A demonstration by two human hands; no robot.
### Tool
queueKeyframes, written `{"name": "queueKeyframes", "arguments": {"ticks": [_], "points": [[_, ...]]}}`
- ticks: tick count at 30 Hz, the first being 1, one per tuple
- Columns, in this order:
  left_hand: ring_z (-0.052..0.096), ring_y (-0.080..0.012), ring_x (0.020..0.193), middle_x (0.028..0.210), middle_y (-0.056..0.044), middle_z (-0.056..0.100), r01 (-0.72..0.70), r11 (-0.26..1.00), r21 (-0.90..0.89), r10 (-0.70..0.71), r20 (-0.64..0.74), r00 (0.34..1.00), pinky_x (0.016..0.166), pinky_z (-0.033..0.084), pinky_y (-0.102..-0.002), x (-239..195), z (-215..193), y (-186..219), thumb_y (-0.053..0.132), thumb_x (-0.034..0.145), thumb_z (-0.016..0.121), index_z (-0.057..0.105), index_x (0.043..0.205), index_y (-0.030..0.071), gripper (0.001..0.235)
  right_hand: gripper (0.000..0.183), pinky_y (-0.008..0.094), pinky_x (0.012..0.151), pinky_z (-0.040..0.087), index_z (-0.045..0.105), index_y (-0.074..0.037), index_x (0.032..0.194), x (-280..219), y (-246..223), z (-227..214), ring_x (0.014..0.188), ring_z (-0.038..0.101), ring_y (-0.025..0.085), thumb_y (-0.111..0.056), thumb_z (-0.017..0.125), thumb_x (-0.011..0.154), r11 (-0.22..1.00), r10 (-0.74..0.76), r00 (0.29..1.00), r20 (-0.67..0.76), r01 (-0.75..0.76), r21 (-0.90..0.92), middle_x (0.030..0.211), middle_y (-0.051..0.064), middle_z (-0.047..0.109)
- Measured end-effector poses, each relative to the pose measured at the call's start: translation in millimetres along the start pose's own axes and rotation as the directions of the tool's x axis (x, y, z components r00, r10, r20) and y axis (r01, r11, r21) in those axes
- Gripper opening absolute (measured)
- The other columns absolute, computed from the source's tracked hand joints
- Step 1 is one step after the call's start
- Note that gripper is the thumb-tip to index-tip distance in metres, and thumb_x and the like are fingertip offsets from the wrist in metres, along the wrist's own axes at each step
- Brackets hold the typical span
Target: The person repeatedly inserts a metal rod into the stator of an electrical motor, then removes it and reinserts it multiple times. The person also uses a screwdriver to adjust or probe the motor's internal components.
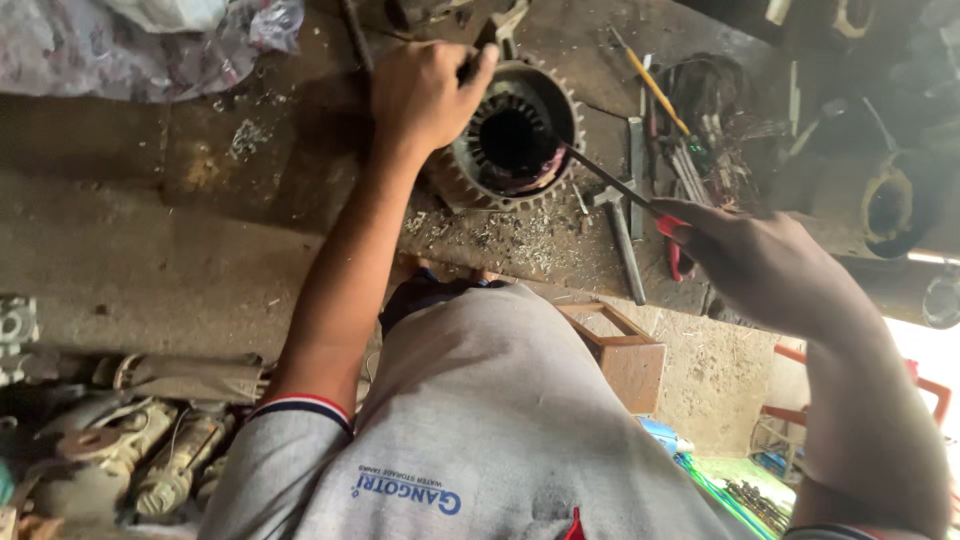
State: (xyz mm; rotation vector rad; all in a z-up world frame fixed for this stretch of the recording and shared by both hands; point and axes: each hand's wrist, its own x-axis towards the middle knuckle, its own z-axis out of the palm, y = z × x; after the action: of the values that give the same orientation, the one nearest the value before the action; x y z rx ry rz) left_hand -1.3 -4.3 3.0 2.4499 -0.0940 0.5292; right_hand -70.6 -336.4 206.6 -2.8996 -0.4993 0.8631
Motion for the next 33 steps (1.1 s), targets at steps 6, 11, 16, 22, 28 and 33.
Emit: {"name": "queueKeyframes", "arguments": {"ticks": [6, 11, 16, 22, 28, 33], "points": [[0.059, -0.016, 0.043, 0.053, -0.002, 0.06, -0.135, 0.991, -0.02, 0.13, -0.146, 0.981, 0.043, 0.046, -0.036, 2.6, -5.1, -2.3, 0.047, 0.108, 0.058, 0.074, 0.076, 0.02, 0.046, 0.033, 0.029, 0.072, 0.06, 0.065, -0.016, 0.139, 66.4, 91.2, 57.8, 0.084, 0.071, 0.026, -0.028, 0.056, 0.11, 0.482, -0.842, 0.418, -0.342, 0.867, -0.128, 0.108, 0.015, 0.07], [0.057, -0.0202, 0.039, 0.048, -0.005, 0.058, -0.009, 1.0, -0.017, 0.009, -0.004, 1.0, 0.042, 0.044, -0.04, 1.6, -5.3, -0.1, 0.046, 0.105, 0.061, 0.067, 0.061, 0.014, 0.055, 0.04, 0.025, 0.045, 0.042, 0.069, -0.012, 0.138, 58.5, 94.9, 114.1, 0.055, 0.058, 0.01, -0.027, 0.063, 0.102, 0.507, 0.027, 0.995, 0.1, -0.1, 0.856, 0.079, 0.004, 0.069], [0.056, -0.0191, 0.04, 0.049, -0.004, 0.058, -0.022, 1.0, -0.004, 0.022, -0.016, 1.0, 0.041, 0.043, -0.039, 1.6, -3.5, 3.1, 0.045, 0.105, 0.061, 0.07, 0.065, 0.016, 0.051, 0.048, 0.034, 0.049, 0.049, 0.068, -0.015, 0.135, -9.9, 16.4, 71.8, 0.052, 0.061, 0.017, -0.024, 0.073, 0.088, 0.896, -0.434, 0.849, -0.301, 0.371, -0.244, 0.074, 0.006, 0.068], [0.051, -0.0177, 0.036, 0.046, -0.004, 0.055, 0.009, 0.999, 0.036, -0.01, 0.034, 0.999, 0.038, 0.039, -0.039, -1.3, 2.8, -2.4, 0.045, 0.106, 0.062, 0.065, 0.06, 0.014, 0.056, 0.038, 0.023, 0.048, 0.047, 0.072, -0.005, 0.128, -10.2, -58.8, 13.3, 0.06, 0.061, 0.009, -0.009, 0.071, 0.091, 0.461, -0.799, 0.554, -0.236, 0.312, -0.831, 0.091, 0.005, 0.073], [0.052, -0.0174, 0.038, 0.048, -0.005, 0.058, -0.013, 1.0, 0.004, 0.013, 0.045, 0.999, 0.04, 0.04, -0.039, 1.3, 3.9, -5.6, 0.044, 0.107, 0.061, 0.066, 0.061, 0.014, 0.055, 0.026, 0.028, 0.056, 0.057, 0.066, -0.025, 0.127, 94.7, -112.4, -29.6, 0.066, 0.072, 0.015, -0.027, 0.063, 0.101, 0.22, -0.463, 0.822, 0.331, 0.469, -0.855, 0.079, 0.002, 0.072], [0.058, -0.0235, 0.04, 0.05, -0.009, 0.061, -0.004, 1.0, 0.012, 0.003, 0.081, 0.997, 0.045, 0.045, -0.043, 3.4, 4.7, -9.3, 0.044, 0.106, 0.062, 0.066, 0.059, 0.009, 0.058, 0.045, 0.035, 0.07, 0.06, 0.068, -0.04, 0.127, 152.9, -103.7, -47.6, 0.074, 0.072, 0.018, -0.068, 0.056, 0.094, 0.272, -0.501, 0.826, 0.258, 0.433, -0.859, 0.08, 0.001, 0.075]]}}
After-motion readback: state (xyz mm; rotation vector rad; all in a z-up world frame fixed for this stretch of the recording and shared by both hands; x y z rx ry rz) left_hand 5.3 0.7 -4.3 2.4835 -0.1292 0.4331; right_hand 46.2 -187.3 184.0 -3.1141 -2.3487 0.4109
